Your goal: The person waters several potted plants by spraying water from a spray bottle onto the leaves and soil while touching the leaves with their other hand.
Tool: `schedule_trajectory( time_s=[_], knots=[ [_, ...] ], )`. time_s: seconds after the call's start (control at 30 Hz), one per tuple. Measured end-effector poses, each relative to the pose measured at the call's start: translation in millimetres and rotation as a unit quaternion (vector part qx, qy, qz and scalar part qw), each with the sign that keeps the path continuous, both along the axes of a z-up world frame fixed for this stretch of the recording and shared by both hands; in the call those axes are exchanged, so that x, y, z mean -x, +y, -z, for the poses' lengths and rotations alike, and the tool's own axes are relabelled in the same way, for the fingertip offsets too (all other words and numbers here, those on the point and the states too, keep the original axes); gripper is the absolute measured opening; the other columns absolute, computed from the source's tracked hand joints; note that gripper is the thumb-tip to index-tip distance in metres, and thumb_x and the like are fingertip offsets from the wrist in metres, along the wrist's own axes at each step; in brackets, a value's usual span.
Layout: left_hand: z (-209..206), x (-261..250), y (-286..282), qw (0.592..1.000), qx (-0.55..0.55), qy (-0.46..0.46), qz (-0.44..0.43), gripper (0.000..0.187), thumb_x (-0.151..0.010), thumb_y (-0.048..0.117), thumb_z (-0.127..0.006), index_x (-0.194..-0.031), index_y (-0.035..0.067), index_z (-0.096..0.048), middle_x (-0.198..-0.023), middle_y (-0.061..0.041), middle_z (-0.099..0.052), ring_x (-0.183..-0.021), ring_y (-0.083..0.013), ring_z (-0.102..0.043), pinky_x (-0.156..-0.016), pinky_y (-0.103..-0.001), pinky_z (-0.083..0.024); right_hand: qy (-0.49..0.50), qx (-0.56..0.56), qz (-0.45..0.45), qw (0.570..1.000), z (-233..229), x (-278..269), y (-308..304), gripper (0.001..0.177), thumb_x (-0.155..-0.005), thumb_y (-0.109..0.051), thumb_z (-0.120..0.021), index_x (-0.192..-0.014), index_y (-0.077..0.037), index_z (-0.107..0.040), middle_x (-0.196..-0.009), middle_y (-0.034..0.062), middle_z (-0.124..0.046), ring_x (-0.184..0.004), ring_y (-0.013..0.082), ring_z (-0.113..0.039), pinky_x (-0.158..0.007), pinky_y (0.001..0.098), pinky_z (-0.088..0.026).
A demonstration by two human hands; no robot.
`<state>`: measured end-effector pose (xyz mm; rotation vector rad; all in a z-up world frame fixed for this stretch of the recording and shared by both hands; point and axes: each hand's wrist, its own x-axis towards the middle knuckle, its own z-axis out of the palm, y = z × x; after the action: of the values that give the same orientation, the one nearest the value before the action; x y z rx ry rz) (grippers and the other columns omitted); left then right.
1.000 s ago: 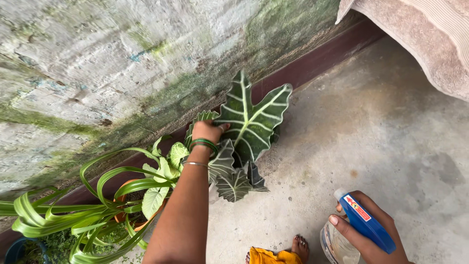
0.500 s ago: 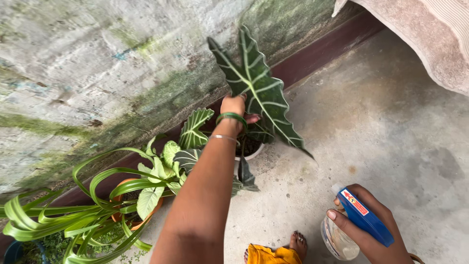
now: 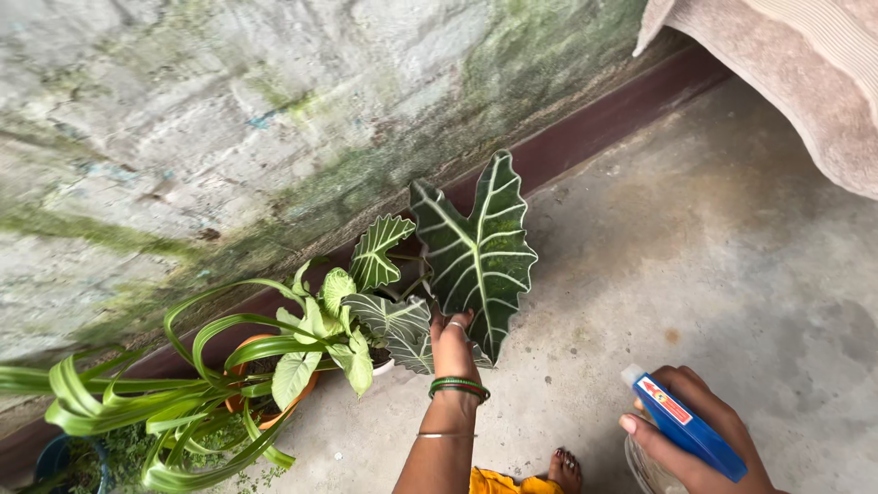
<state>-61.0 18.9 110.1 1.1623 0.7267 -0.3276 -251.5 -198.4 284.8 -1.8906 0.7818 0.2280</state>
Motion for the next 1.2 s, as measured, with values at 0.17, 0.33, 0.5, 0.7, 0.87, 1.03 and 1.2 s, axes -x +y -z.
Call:
schedule_trajectory(
  time_s=[0.17, 0.33, 0.5, 0.7, 0.87, 1.03, 1.2],
  knots=[
    [-6.9, -9.1, 11.8, 0.996, -0.068, 0.021, 0.062, 0.078, -0.084, 0.018, -0.062, -0.157, 0.015, -0.035, -0.134, -0.006, -0.064, -0.118, -0.0166, -0.055, -0.092, -0.035, -0.036, -0.058, -0.035, 0.054, 0.996, 13.2, 6.9, -1.1, 0.045, -0.074, -0.012, -0.083, -0.116, -0.004, -0.067, -0.102, 0.0122, -0.069, -0.103, 0.0194, -0.073, -0.091, 0.0335, -0.052],
    [43.2, -36.6, 11.6, 0.991, -0.038, -0.124, 0.026, 0.077, -0.091, 0.008, -0.065, -0.158, 0.007, -0.029, -0.150, -0.009, -0.047, -0.139, -0.0205, -0.049, -0.115, -0.034, -0.034, -0.044, 0.020, 0.108, 0.993, 31.1, 6.5, -4.9, 0.033, -0.080, -0.017, -0.084, -0.105, -0.002, -0.067, -0.093, 0.0161, -0.071, -0.090, 0.0237, -0.075, -0.088, 0.0364, -0.055],
    [60.1, -62.4, 2.1, 0.968, -0.206, -0.129, 0.066, 0.048, -0.096, 0.016, -0.073, -0.139, 0.001, -0.056, -0.110, -0.018, -0.066, -0.097, -0.0183, -0.055, -0.086, -0.030, -0.043, -0.086, 0.047, 0.119, 0.988, 29.4, 3.8, -1.9, 0.033, -0.078, -0.015, -0.083, -0.105, -0.004, -0.069, -0.095, 0.0122, -0.072, -0.092, 0.0228, -0.076, -0.089, 0.0378, -0.056],
    [59.2, -66.0, -6.8, 0.970, -0.180, -0.160, 0.033, 0.017, -0.095, 0.013, -0.069, -0.106, 0.001, -0.073, -0.077, 0.001, -0.069, -0.064, -0.0069, -0.052, -0.060, -0.025, -0.043, -0.043, 0.055, 0.118, 0.991, 23.5, 2.6, -5.8, 0.029, -0.080, -0.012, -0.082, -0.104, -0.002, -0.069, -0.096, 0.0168, -0.072, -0.095, 0.0283, -0.079, -0.092, 0.0427, -0.059],
    [55.2, -64.1, -6.1, 0.972, -0.158, -0.173, 0.028, 0.012, -0.096, 0.012, -0.070, -0.095, 0.000, -0.070, -0.073, 0.001, -0.068, -0.061, -0.0042, -0.051, -0.054, -0.023, -0.045, -0.067, 0.033, 0.133, 0.988, 15.3, 0.8, -3.6, 0.028, -0.078, -0.011, -0.081, -0.103, -0.001, -0.071, -0.099, 0.0156, -0.072, -0.099, 0.0264, -0.077, -0.091, 0.0415, -0.059],
    [41.1, -57.3, -5.6, 0.978, -0.176, -0.101, 0.049, 0.013, -0.097, 0.015, -0.068, -0.095, 0.002, -0.071, -0.074, 0.000, -0.066, -0.059, -0.0081, -0.053, -0.050, -0.026, -0.046, -0.043, 0.027, 0.115, 0.992, 12.5, 1.0, -2.1, 0.030, -0.079, -0.009, -0.082, -0.104, -0.004, -0.067, -0.098, 0.0162, -0.071, -0.100, 0.0257, -0.077, -0.094, 0.0413, -0.056],
    [51.3, -54.0, -5.2, 0.981, -0.136, -0.135, 0.039, 0.012, -0.096, 0.012, -0.066, -0.100, 0.003, -0.073, -0.078, 0.001, -0.070, -0.061, -0.0062, -0.055, -0.051, -0.025, -0.046, -0.100, 0.072, 0.103, 0.987, 23.9, 2.2, -3.4, 0.027, -0.078, -0.008, -0.082, -0.101, -0.004, -0.069, -0.098, 0.0144, -0.072, -0.102, 0.0249, -0.077, -0.098, 0.0399, -0.054]
  ],
)
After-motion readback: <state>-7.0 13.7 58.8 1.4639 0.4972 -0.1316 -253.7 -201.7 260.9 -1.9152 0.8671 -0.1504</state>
